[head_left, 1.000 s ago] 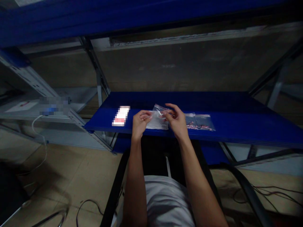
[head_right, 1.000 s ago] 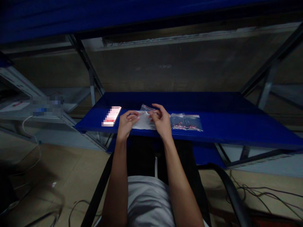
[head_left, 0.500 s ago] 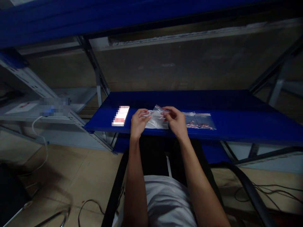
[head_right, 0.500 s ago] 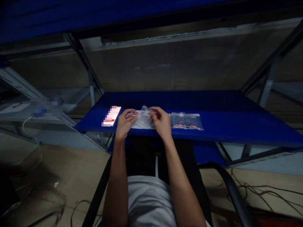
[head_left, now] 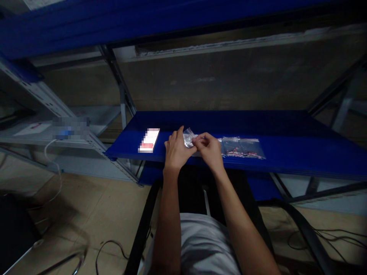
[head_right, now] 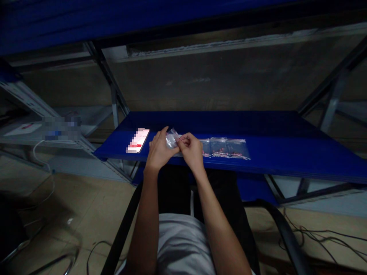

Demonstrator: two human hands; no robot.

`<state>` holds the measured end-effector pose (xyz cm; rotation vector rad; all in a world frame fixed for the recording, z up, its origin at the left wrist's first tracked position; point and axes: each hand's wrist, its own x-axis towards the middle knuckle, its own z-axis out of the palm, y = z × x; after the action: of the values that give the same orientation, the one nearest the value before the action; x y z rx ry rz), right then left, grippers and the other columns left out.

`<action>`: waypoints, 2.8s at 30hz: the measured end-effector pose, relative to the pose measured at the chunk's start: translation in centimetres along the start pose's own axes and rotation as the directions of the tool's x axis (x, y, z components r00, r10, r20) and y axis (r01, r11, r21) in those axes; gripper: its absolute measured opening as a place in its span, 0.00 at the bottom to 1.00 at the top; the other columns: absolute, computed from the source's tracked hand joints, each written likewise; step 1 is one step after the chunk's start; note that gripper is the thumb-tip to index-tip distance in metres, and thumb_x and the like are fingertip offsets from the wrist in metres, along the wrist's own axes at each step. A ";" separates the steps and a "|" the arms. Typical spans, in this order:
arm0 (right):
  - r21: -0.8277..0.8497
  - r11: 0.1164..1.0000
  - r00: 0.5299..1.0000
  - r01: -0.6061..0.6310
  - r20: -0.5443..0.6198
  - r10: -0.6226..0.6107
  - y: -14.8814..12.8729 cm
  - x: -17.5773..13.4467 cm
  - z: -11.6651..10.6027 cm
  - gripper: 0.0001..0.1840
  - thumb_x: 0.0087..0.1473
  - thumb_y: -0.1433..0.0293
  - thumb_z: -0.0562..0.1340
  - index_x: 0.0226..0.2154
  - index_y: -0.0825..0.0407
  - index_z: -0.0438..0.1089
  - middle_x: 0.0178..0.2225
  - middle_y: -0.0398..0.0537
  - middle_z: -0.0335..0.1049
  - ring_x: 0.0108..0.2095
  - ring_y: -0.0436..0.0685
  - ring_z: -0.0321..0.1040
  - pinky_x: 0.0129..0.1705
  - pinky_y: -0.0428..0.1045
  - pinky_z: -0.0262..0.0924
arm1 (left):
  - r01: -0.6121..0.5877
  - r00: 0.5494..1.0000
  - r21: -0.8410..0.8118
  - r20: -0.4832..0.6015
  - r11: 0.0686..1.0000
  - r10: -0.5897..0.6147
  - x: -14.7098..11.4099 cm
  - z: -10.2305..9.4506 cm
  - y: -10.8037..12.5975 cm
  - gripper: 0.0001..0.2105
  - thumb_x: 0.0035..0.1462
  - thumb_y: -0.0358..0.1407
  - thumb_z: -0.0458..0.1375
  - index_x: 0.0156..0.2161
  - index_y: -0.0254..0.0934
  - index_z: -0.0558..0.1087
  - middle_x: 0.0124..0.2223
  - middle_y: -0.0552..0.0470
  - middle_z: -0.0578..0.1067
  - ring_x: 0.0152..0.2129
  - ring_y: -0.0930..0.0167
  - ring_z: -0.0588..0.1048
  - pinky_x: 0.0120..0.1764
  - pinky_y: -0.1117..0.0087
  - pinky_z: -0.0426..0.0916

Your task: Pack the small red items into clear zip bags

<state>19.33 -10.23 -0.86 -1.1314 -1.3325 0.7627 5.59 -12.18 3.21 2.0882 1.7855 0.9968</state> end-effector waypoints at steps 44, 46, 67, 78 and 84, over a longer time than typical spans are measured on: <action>-0.593 0.698 0.837 0.401 0.547 -0.016 4.4 9.4 1.5 0.10 0.60 0.76 0.60 0.37 0.52 0.77 0.39 0.52 0.80 0.40 0.57 0.75 0.43 0.46 0.60 | -0.100 0.995 -0.290 -0.006 0.952 0.102 0.3 -1.1 -6.9 0.22 0.56 0.38 0.69 0.56 0.37 0.77 0.49 0.46 0.77 0.47 0.64 0.77 0.55 0.62 0.72; -0.504 0.789 0.871 0.352 0.485 -0.079 3.6 9.2 1.1 0.07 0.59 0.73 0.60 0.36 0.52 0.75 0.36 0.51 0.79 0.37 0.56 0.73 0.41 0.47 0.60 | -0.102 0.994 -0.307 -0.006 0.946 0.105 0.2 -1.2 -6.9 0.22 0.56 0.39 0.69 0.56 0.37 0.77 0.48 0.46 0.77 0.47 0.64 0.78 0.54 0.62 0.72; -0.202 0.946 0.857 0.255 0.500 -0.124 -3.9 4.1 0.2 0.07 0.58 0.66 0.63 0.35 0.50 0.77 0.35 0.48 0.81 0.38 0.59 0.77 0.37 0.50 0.64 | -0.041 0.991 -0.532 0.088 0.846 0.103 0.5 0.2 -6.6 0.24 0.55 0.42 0.71 0.56 0.38 0.78 0.51 0.45 0.83 0.46 0.63 0.81 0.54 0.60 0.74; -0.413 0.872 0.904 0.263 0.421 -0.074 0.3 10.9 -1.3 0.09 0.55 0.76 0.62 0.35 0.53 0.79 0.34 0.51 0.82 0.35 0.58 0.78 0.41 0.50 0.68 | 0.005 0.997 -0.585 0.062 0.811 0.038 0.6 0.2 -7.3 0.26 0.55 0.42 0.71 0.58 0.38 0.77 0.51 0.42 0.82 0.46 0.63 0.81 0.53 0.60 0.76; -0.699 0.648 0.906 0.302 0.423 0.034 4.5 10.5 0.9 0.14 0.58 0.78 0.62 0.41 0.50 0.82 0.40 0.53 0.83 0.43 0.58 0.78 0.44 0.47 0.65 | 0.026 0.998 -0.578 0.065 0.816 0.014 0.7 0.2 -7.4 0.26 0.55 0.44 0.71 0.57 0.36 0.76 0.51 0.41 0.82 0.46 0.63 0.82 0.53 0.59 0.76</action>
<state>20.73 1.11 -1.60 -1.5400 -2.1920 0.2982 -0.13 -9.70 -0.94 1.6973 1.2330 1.2570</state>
